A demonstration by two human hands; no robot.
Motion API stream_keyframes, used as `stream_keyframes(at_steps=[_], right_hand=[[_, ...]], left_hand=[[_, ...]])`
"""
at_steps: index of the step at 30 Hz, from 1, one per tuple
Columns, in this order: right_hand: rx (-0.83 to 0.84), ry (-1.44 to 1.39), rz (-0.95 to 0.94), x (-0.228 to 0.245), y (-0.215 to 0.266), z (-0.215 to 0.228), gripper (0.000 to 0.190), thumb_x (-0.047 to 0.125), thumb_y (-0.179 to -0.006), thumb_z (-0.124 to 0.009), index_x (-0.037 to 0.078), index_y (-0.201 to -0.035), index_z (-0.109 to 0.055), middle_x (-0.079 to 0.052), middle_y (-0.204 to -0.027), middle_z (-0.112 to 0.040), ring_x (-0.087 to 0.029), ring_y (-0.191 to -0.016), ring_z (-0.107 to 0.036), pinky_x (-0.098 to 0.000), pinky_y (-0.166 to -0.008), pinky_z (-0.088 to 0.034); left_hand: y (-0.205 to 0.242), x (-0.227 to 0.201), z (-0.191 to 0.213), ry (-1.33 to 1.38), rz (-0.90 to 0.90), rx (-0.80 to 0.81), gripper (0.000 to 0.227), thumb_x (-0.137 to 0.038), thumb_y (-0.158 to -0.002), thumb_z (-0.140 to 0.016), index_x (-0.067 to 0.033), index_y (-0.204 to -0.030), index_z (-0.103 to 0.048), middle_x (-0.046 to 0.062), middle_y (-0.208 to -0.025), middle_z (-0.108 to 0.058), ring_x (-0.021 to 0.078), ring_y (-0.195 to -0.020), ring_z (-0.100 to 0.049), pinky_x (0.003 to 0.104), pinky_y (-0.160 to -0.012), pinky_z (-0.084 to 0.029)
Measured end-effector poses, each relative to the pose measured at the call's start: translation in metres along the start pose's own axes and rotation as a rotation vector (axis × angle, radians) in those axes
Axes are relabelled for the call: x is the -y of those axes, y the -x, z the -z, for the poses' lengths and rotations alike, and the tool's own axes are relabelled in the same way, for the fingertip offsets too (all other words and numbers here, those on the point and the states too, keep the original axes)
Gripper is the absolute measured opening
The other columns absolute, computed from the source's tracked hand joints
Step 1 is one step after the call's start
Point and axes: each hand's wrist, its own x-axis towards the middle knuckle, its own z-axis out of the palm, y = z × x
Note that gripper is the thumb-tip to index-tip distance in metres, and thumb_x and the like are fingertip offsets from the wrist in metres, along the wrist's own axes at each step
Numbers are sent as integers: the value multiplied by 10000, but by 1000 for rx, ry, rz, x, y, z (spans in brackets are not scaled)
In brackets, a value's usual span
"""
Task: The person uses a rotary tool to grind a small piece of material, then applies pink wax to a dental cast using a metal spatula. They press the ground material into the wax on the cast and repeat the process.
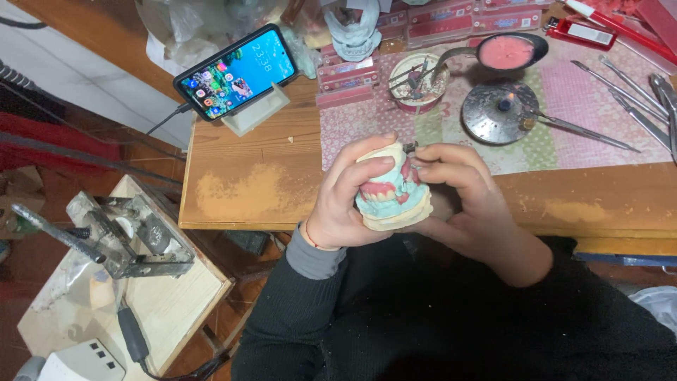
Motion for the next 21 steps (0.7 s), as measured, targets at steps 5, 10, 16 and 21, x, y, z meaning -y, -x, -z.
stream_keyframes(at_steps=[5,10,16,21], right_hand=[[54,14,30,4,-6,8,620,130,-747,-917,66,-1228,-531,-170,-1390,-544,-306,-1244,-611,-404,-1069,-536],[100,-23,-7,2,-7,11,634,150,-727,-922,72,-1230,-545,-150,-1385,-547,-280,-1245,-603,-387,-1062,-522],[109,-4,-25,4,-9,13,615,142,-702,-933,65,-1193,-571,-143,-1372,-562,-271,-1232,-609,-376,-1046,-526],[110,12,-12,3,-8,13,619,152,-691,-938,69,-1185,-575,-146,-1351,-583,-276,-1210,-625,-380,-1026,-532]], left_hand=[[-1,-1,-2,-17,-3,11,824,-78,-683,-972,-156,-1356,-502,155,-1494,-498,334,-1340,-616,424,-1147,-562],[-1,-2,-3,-18,-1,6,812,-77,-687,-972,-158,-1348,-507,153,-1491,-503,326,-1326,-630,417,-1134,-572],[-1,-2,-5,-13,-4,2,824,-106,-686,-993,-168,-1347,-504,140,-1497,-492,315,-1331,-630,412,-1143,-578],[0,-1,-4,-15,-6,17,827,-108,-682,-985,-174,-1349,-502,136,-1502,-489,316,-1329,-626,415,-1137,-572]])
